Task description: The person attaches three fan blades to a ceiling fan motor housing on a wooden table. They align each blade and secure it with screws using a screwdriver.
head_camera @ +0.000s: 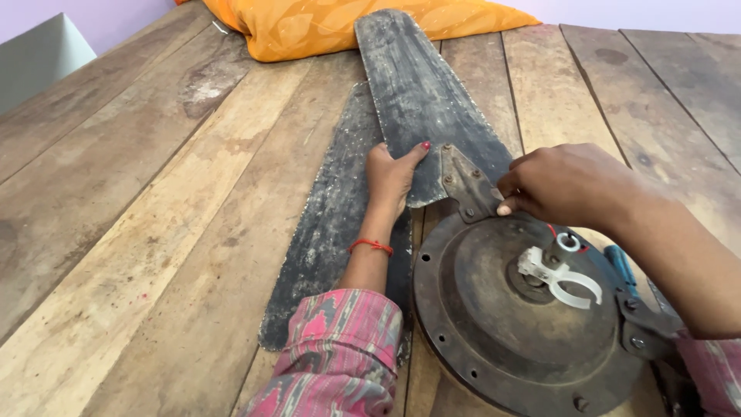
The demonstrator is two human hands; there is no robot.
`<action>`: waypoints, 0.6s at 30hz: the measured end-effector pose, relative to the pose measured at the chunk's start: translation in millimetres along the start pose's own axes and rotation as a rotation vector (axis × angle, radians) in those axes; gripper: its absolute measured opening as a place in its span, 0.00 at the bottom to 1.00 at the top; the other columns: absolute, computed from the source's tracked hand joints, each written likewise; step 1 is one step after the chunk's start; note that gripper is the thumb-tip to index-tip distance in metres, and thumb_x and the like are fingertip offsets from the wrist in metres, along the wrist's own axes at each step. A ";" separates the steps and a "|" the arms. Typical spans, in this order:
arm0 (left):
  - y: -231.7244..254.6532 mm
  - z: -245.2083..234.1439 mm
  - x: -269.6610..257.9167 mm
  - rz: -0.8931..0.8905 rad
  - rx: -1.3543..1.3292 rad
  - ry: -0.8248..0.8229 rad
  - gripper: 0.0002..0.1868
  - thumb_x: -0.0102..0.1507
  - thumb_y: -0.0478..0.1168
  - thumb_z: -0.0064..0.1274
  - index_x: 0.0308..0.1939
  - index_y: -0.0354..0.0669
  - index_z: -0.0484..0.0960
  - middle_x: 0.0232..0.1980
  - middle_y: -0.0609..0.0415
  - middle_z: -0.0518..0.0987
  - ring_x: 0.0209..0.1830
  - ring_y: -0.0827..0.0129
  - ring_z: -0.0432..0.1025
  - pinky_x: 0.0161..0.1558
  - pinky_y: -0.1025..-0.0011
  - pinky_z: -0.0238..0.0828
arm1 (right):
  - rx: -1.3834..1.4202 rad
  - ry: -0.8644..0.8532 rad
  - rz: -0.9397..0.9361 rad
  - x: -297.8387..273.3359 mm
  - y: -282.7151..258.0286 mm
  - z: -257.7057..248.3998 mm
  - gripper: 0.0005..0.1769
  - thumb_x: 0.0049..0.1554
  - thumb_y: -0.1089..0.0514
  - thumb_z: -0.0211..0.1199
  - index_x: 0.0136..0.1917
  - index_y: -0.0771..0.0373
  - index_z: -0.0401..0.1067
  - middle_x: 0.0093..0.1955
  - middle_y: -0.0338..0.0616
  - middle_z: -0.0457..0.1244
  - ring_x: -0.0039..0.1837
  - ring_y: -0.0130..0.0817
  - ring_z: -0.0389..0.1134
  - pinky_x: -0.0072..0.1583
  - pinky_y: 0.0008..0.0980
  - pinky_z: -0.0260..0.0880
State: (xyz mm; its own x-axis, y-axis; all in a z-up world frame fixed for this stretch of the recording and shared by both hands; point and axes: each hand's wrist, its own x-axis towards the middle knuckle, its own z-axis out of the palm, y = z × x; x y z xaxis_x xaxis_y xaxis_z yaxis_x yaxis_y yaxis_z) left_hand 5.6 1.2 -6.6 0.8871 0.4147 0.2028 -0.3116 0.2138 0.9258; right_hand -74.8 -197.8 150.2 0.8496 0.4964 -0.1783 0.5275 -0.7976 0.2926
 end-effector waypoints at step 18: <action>4.4 -45.8 13.2 0.379 0.900 0.177 0.27 0.59 0.56 0.67 0.45 0.37 0.76 0.48 0.39 0.78 0.51 0.47 0.74 0.49 0.56 0.70 | 0.147 0.484 0.009 -133.7 12.8 46.1 0.22 0.60 0.47 0.54 0.65 0.56 0.69 0.53 0.42 0.68 0.55 0.42 0.71 0.49 0.43 0.73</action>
State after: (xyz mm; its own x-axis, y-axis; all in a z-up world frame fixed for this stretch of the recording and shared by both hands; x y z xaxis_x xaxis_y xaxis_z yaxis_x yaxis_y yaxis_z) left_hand 0.3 48.2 -14.4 0.6954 0.4587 0.5532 -0.1245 -0.6813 0.7214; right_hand -181.5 -290.1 134.5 0.7738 0.5633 0.2895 0.5443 -0.8252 0.1509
